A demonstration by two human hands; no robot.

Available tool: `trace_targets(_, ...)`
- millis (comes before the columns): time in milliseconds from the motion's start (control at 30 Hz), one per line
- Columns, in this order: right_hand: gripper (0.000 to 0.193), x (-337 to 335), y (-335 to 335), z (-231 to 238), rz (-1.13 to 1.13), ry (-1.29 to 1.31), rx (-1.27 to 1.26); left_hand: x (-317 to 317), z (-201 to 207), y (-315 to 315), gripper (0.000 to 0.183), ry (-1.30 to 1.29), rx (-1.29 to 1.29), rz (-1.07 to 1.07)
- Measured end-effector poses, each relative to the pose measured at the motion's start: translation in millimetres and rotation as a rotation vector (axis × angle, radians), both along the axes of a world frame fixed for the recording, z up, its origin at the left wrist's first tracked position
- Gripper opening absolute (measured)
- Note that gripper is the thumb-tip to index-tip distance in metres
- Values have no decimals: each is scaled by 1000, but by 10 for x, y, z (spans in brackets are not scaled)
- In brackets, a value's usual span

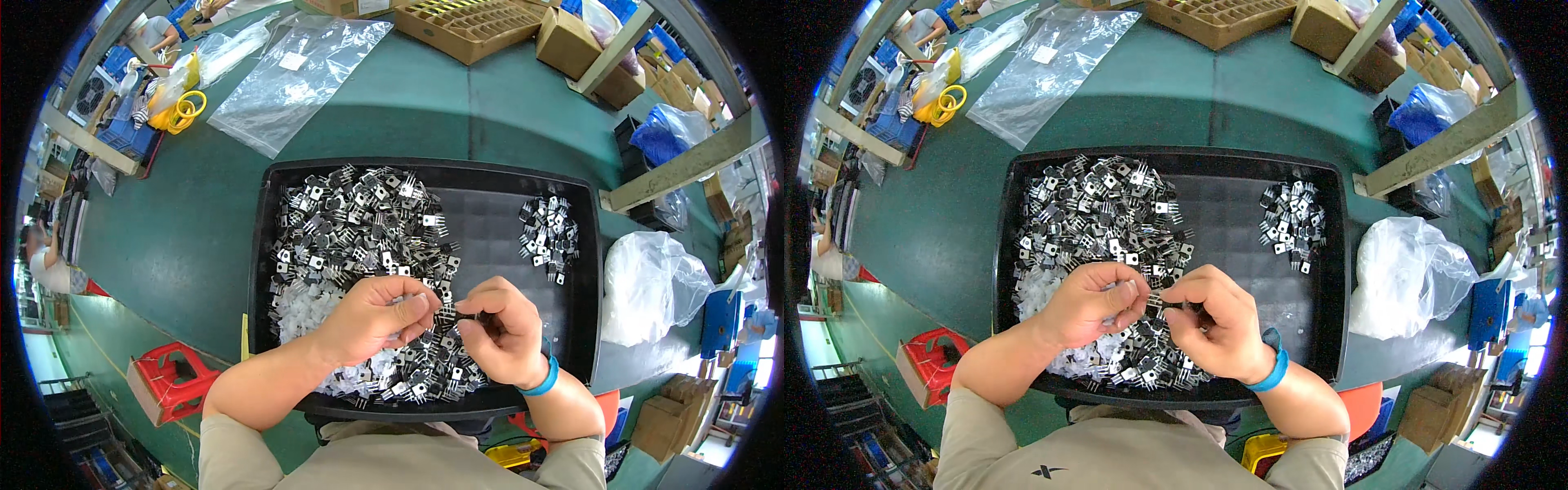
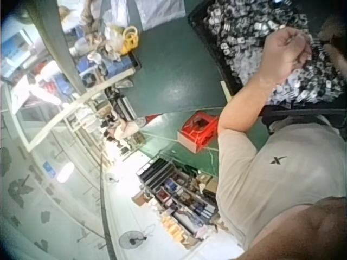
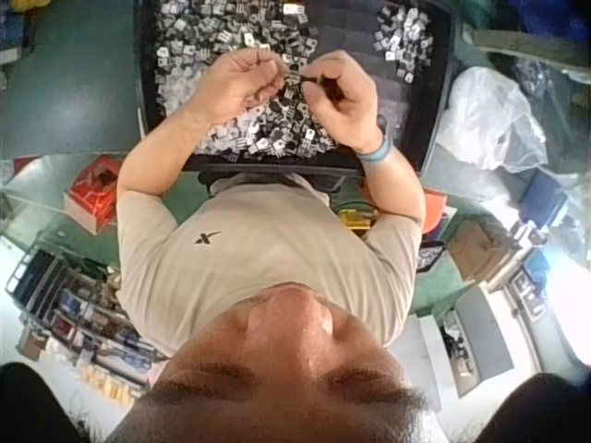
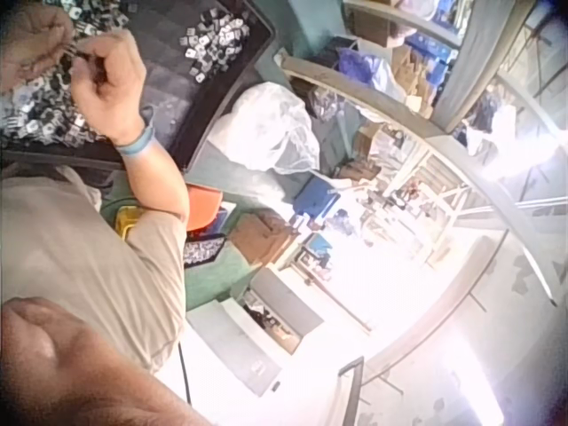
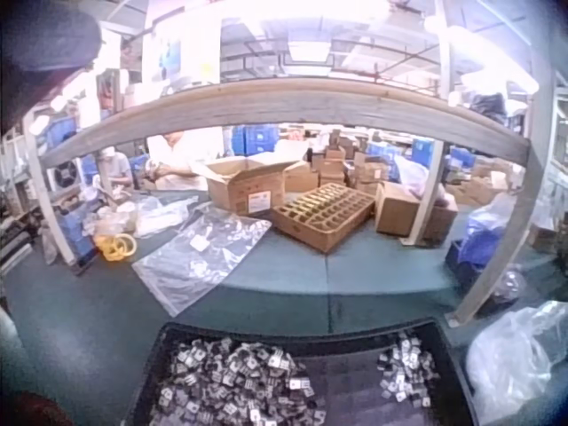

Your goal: The person repeatedly picks up small black electronic components and white plastic pieces from a black tray, fits them together by hand, and places the assembled units into a separate pile on the right side of the tray. The process is continuous and repetitive throughout the clip.

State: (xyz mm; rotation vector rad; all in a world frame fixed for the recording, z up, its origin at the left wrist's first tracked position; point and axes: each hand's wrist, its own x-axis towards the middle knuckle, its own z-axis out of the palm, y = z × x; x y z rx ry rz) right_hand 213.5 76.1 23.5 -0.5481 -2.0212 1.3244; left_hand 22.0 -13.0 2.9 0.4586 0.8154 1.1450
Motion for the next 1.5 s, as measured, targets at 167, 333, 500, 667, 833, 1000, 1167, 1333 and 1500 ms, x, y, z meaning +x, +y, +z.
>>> trace_targets(167, 24, -37, -43, -7, -22, 0, 75, -6, -38, -17, 22, 43, 16, -25)
trace_targets(333, 25, -33, -59, -6, -32, 3, 68, 1, -3, -16, 20, 83, -13, -51)
trace_targets(500, 25, -35, -65, -1, -22, -3, 48, -2, -16, -28, 20, 92, -29, -61)
trace_targets(667, 24, -45, -75, -38, -25, -9, 55, 11, -1, -24, 19, 103, -40, -51)
trace_targets(833, 23, -65, -76, -36, -27, -10, 73, 29, 20, -31, 20, 233, -23, -65)
trace_targets(1000, 22, -36, -16, -8, 112, -80, -35, 48, 61, -40, 21, 293, -19, -84)
trace_targets(1167, 19, -26, -38, -65, -50, 2, -268, 10, 65, -21, 16, 17, -57, -6)
trace_targets(1333, 22, 20, -70, -105, -12, -53, -448, 7, 102, -32, 10, 57, -57, 28)
trace_targets(1500, 20, -19, -87, -180, 48, -38, -324, 34, 97, -63, 8, 299, -66, -3)
